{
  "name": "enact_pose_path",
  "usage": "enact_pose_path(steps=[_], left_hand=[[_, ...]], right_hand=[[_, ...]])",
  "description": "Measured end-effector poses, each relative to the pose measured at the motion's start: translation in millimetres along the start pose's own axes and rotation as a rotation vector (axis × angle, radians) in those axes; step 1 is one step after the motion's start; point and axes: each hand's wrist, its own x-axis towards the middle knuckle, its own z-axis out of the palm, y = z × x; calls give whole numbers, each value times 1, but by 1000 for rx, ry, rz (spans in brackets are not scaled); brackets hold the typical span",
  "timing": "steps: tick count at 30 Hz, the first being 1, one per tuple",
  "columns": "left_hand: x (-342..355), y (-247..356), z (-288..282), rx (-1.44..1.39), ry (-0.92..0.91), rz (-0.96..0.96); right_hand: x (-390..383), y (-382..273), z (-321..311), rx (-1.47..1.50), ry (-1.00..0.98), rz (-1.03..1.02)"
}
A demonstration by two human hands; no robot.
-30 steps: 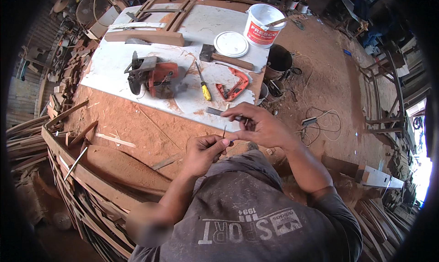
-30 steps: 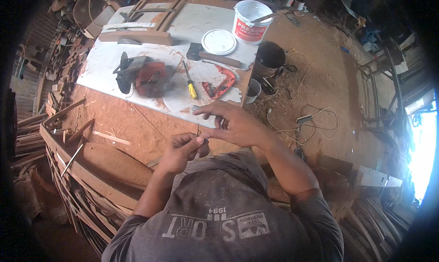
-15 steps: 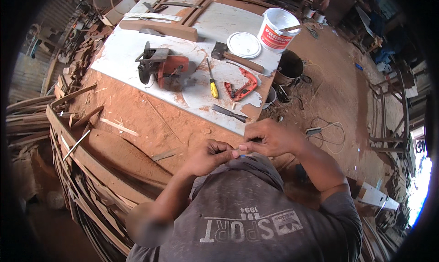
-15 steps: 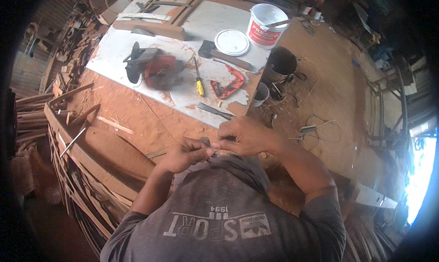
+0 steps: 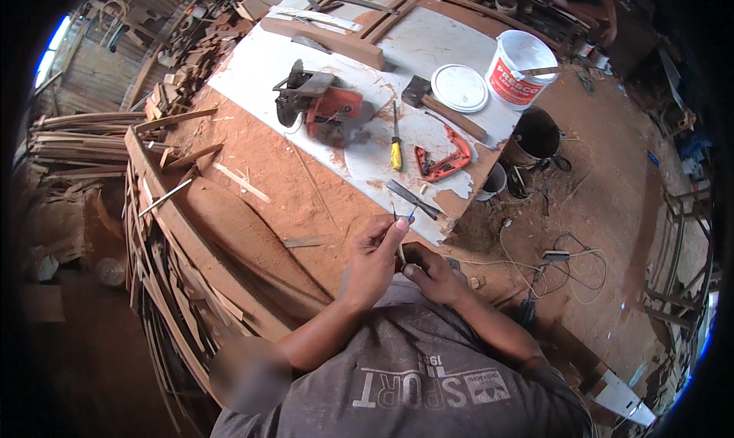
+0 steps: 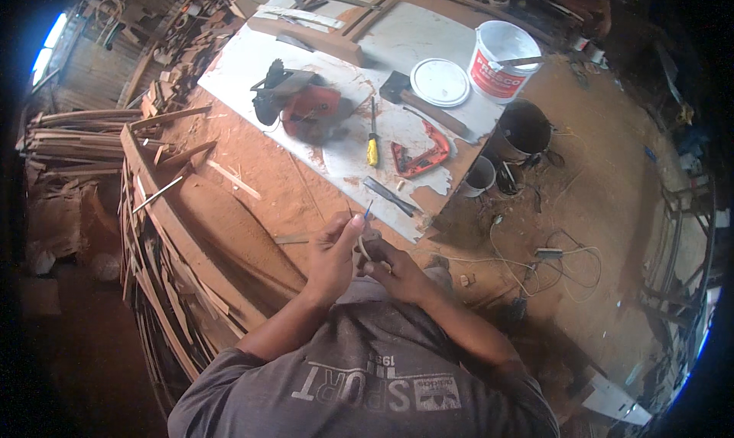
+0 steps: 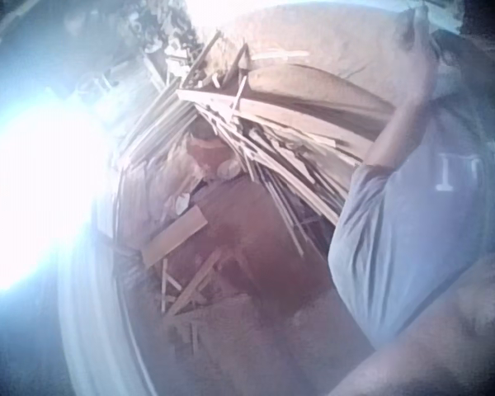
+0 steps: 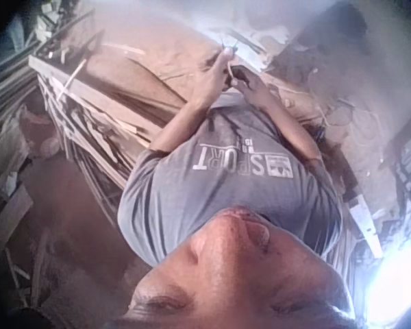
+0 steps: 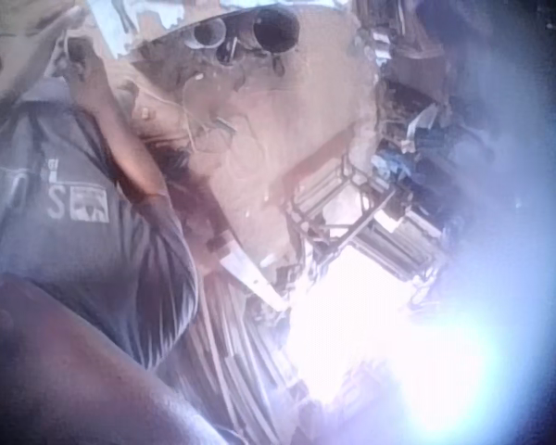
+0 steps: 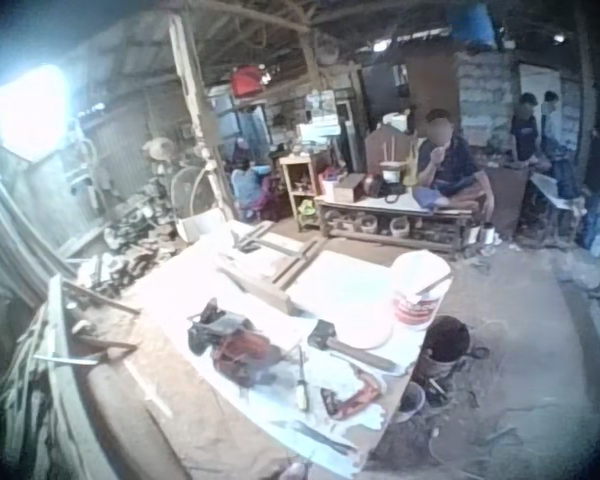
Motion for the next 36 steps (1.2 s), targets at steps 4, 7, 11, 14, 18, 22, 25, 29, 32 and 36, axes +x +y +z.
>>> enact_pose_path(steps=[4, 7, 11, 14, 18, 22, 25, 29, 32, 36], left_hand=[[12, 2, -10, 84, -21, 17], [24, 5, -18, 200, -78, -4], [67, 10, -35, 33, -301, -56], [110, 12, -63, -189, -430, -43], [160, 26, -96, -223, -554, 25], [193, 26, -117, -262, -515, -52], [217, 20, -136, -332, -469, -172], [238, 14, -161, -276, -419, -251], [251, 3, -169, -238, -372, -241], [268, -12, -178, -158, -150, -273]], right_hand=[[1, -20, -6, -48, 83, 90], [9, -46, -20, -282, 168, 199], [41, -73, -24, -364, 243, 125], [70, -92, -22, -348, 285, 210], [118, -94, -11, -444, 365, 120], [176, -85, 15, -674, 542, -56], [210, -57, 15, -573, 549, -77], [237, -29, 16, -486, 551, 39], [258, -12, 15, -354, 688, 229], [282, 28, -3, -360, 778, 246]])
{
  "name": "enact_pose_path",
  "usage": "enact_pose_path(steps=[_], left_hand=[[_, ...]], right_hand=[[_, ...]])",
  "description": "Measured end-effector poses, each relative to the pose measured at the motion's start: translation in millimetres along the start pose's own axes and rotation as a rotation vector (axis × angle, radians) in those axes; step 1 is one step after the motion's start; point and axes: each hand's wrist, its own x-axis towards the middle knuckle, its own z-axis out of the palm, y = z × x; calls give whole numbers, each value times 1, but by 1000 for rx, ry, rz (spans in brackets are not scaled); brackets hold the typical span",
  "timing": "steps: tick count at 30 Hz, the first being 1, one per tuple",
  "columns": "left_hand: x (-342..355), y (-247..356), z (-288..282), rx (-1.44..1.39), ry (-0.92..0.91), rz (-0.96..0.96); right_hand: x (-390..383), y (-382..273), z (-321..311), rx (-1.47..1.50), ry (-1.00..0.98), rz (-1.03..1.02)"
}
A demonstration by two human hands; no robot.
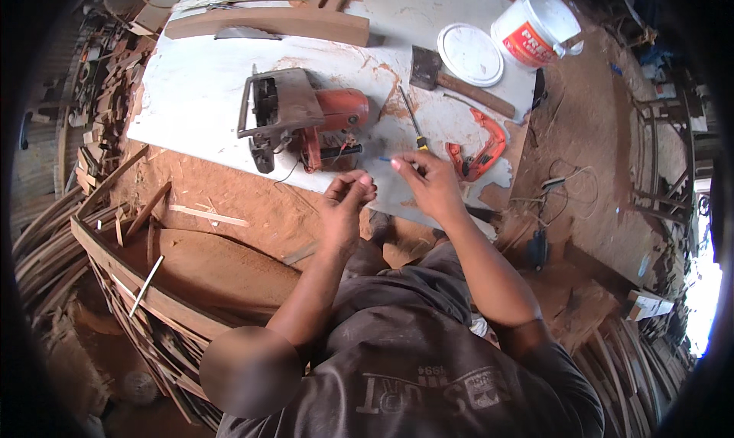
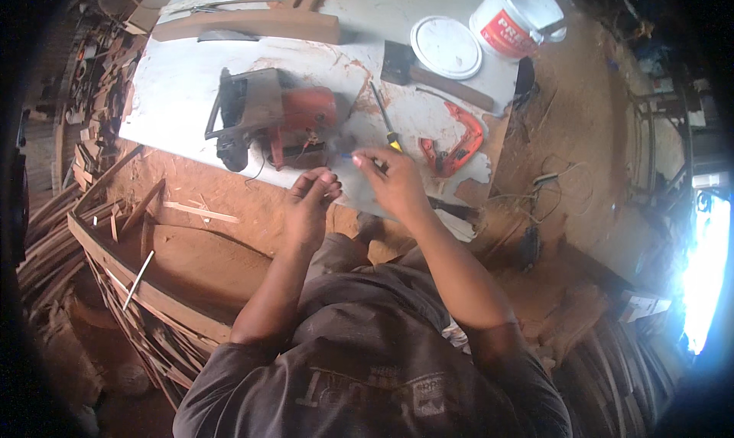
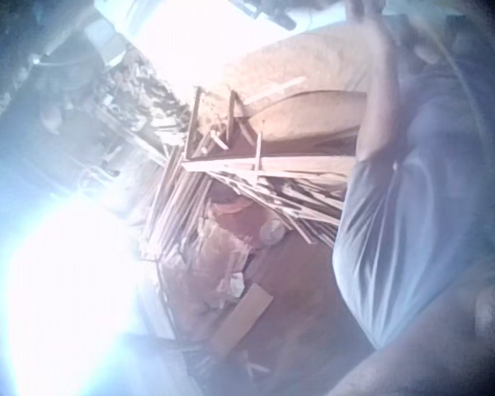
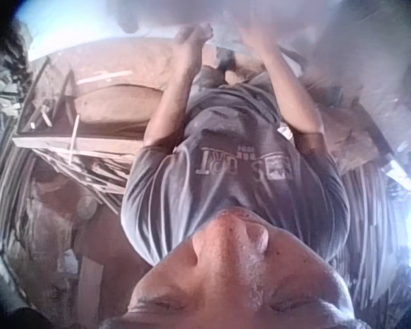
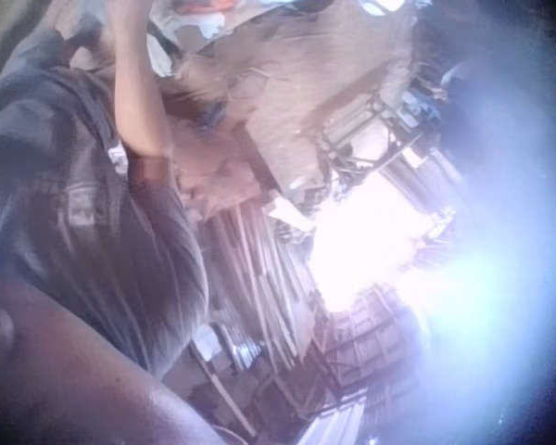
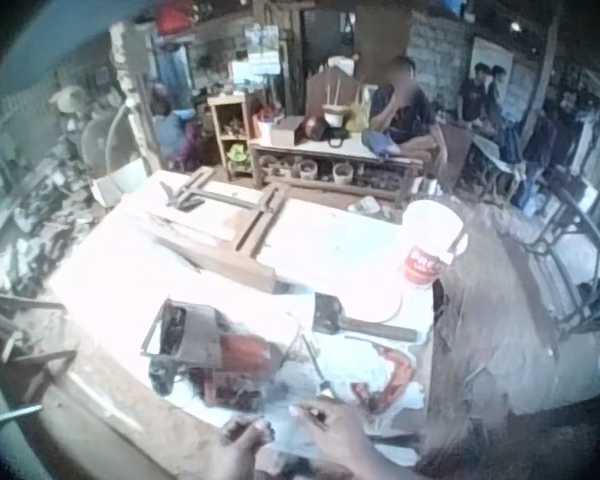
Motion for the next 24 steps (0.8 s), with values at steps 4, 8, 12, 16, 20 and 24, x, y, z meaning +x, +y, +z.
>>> enact_pose_path(steps=[4, 8, 12, 16, 20, 24], left_hand=[[7, 6, 1, 20, 100, 35], [14, 8, 9, -19, 165, 84], [20, 6, 17, -38, 158, 125], [20, 7, 29, -36, 145, 120], [25, 1, 29, -53, 89, 79], [32, -9, 26, -148, 26, 4]], right_hand=[[22, 25, 16, 53, 14, 27], [31, 39, 19, 91, 30, -88], [30, 37, 15, 103, -3, -97], [27, 29, 12, 144, -57, -6], [26, 30, 11, 175, -101, 10], [25, 38, 16, 236, -102, -48]])
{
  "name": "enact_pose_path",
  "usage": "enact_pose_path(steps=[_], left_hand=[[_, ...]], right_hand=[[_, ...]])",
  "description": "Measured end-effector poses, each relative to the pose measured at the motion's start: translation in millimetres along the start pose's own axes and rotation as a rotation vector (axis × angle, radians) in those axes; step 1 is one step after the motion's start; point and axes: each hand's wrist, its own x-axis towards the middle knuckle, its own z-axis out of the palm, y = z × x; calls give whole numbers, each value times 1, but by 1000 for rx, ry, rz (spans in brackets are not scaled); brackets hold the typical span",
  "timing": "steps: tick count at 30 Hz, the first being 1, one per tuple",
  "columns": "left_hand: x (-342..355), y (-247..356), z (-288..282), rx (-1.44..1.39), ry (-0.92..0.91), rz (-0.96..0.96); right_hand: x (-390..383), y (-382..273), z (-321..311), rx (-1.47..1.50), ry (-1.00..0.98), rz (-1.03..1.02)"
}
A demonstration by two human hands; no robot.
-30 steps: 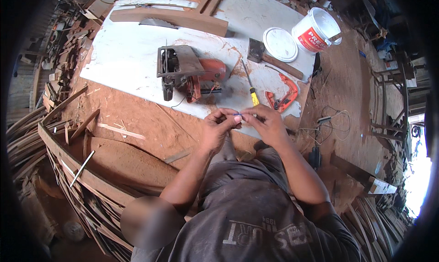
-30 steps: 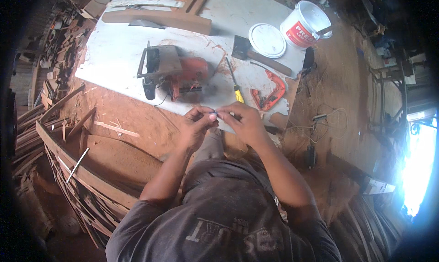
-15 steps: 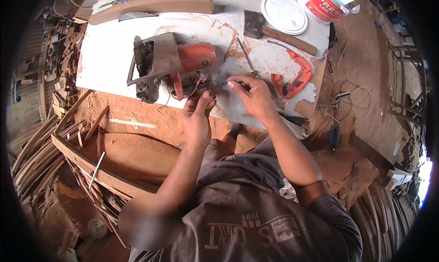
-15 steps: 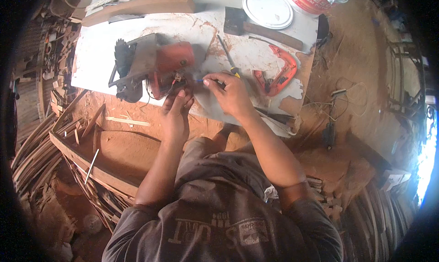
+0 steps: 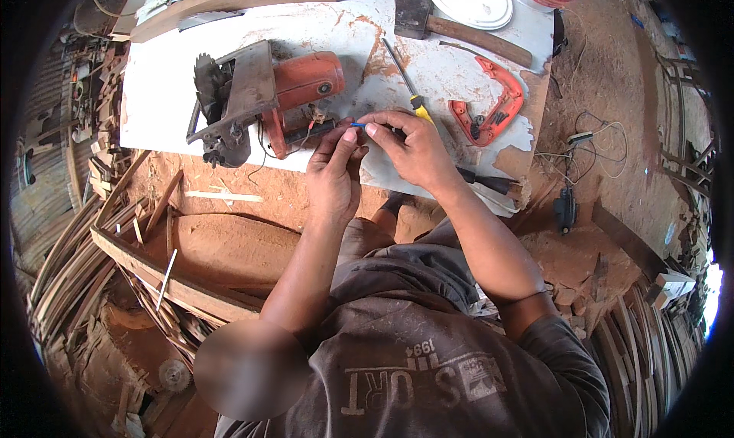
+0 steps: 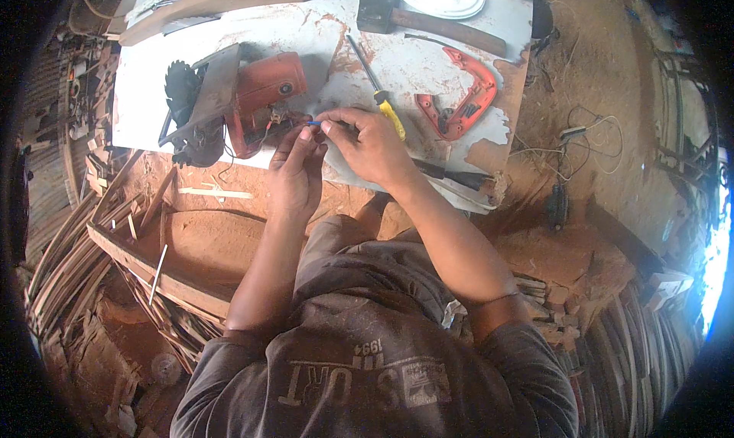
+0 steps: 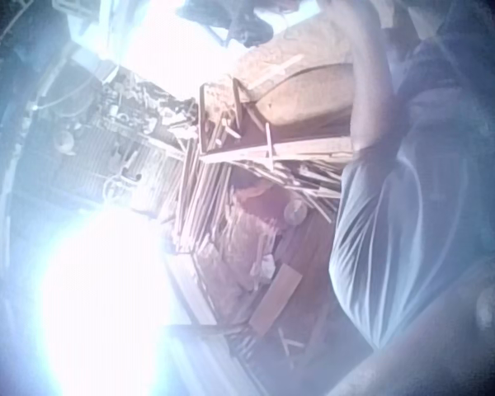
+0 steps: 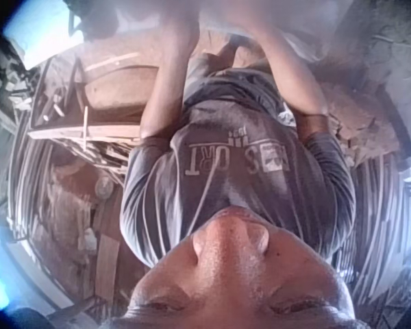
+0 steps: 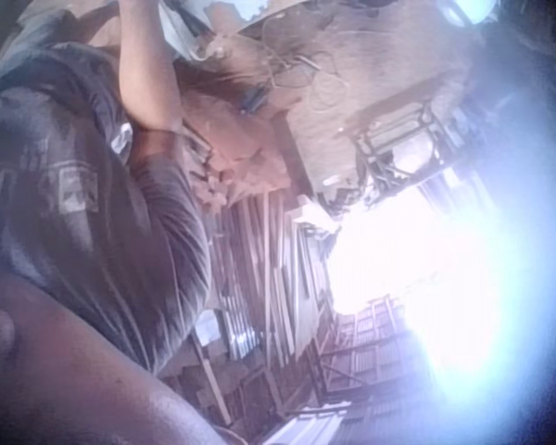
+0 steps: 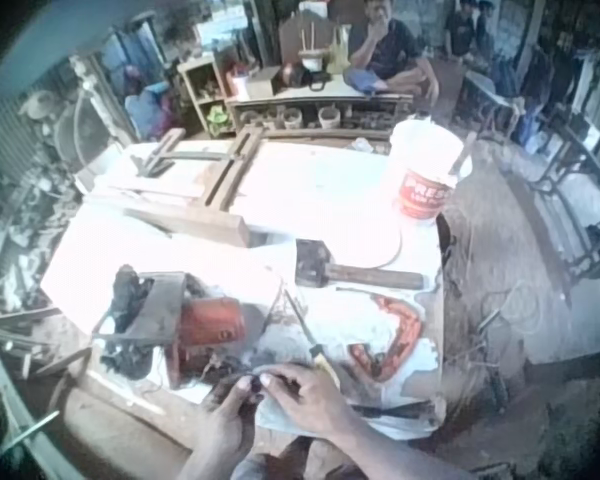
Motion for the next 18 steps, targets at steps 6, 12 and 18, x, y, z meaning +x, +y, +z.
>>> enact_pose_path(steps=[6, 12, 18], left_hand=[[8, -10, 1, -74, 52, 4], [15, -13, -1, -60, 21, 43], [21, -14, -1, -109, -19, 63]], right_hand=[[1, -10, -1, -90, -3, -75], [8, -3, 2, -194, 72, -262], [12, 2, 6, -181, 82, -280]])
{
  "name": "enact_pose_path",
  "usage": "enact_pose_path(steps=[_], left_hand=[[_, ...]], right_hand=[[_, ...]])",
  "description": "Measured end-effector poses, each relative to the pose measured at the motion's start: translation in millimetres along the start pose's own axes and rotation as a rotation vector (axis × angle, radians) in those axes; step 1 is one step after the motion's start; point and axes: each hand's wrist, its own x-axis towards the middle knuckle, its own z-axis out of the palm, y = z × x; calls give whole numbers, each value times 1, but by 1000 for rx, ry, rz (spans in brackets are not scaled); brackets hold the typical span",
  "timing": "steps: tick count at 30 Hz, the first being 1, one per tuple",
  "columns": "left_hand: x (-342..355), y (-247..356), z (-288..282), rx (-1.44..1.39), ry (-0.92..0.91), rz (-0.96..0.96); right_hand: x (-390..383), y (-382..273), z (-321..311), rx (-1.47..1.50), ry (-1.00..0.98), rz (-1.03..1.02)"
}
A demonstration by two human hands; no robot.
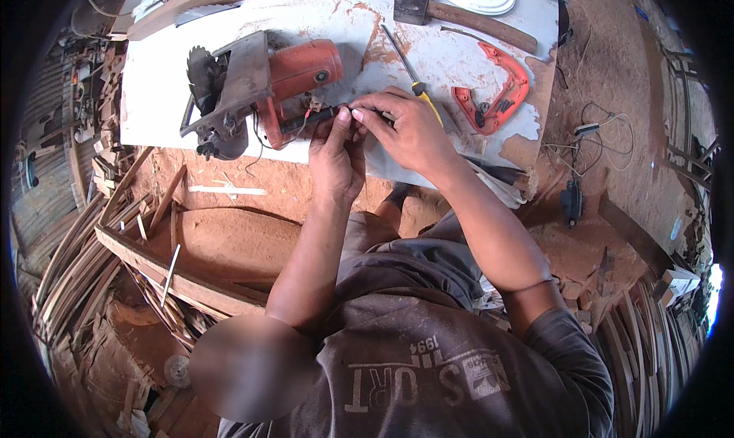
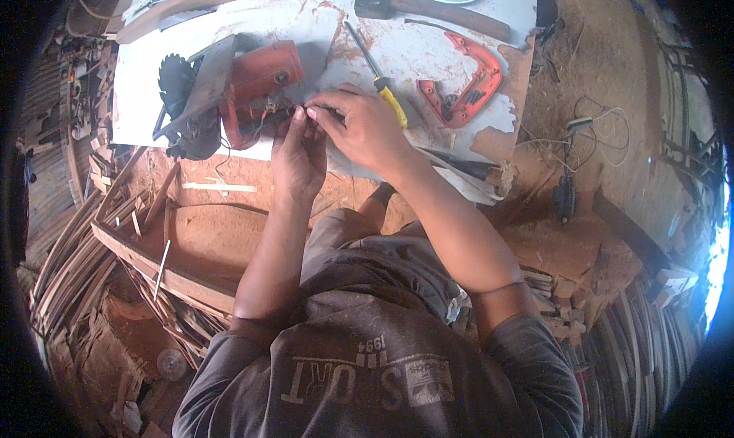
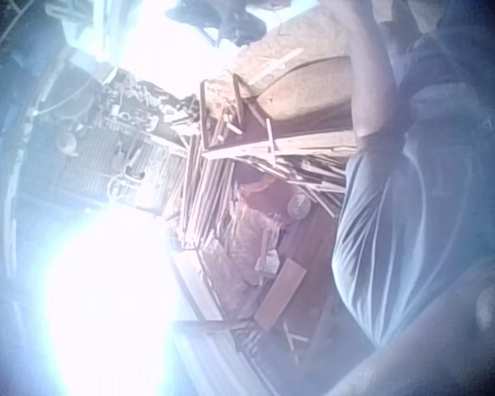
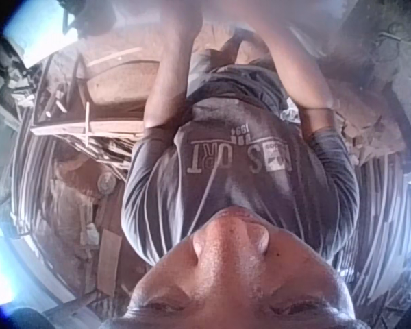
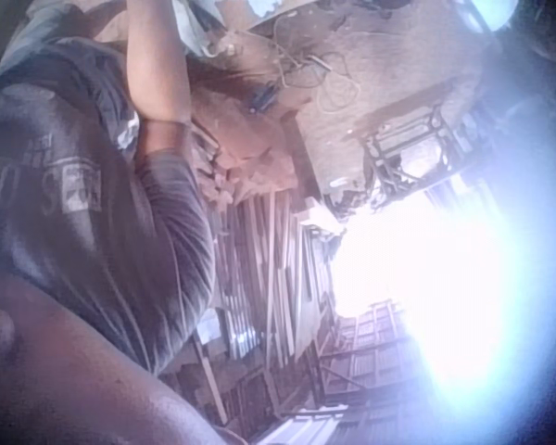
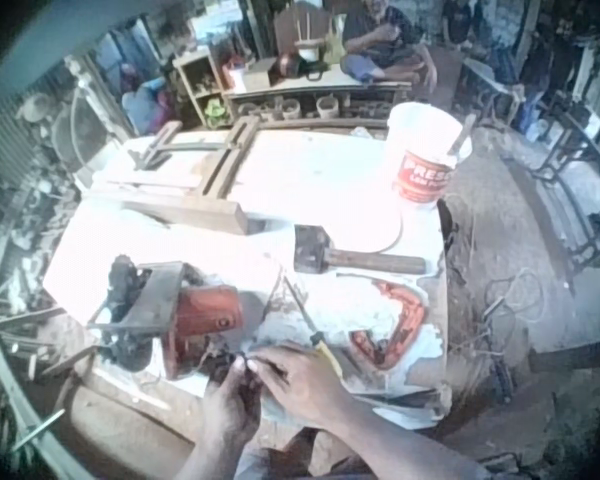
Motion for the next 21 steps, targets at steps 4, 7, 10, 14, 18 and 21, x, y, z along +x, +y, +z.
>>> enact_pose_path(steps=[4, 7, 10, 14, 18, 21], left_hand=[[-2, -1, -2, 5, 19, 4], [-6, -1, -2, 23, 39, 5], [-7, 1, -6, 52, 52, 43], [-13, 7, -4, 86, 82, 99], [-14, 11, -2, 117, 65, 142], [-15, 12, -1, 122, 71, 146]], right_hand=[[4, -4, 0, -68, -20, -31], [5, -2, 2, -67, -13, -15], [4, -2, 6, -39, 6, 2], [0, 1, 15, 51, 47, 50], [-1, -4, 20, 79, 60, 101], [0, -5, 24, 88, 76, 113]])
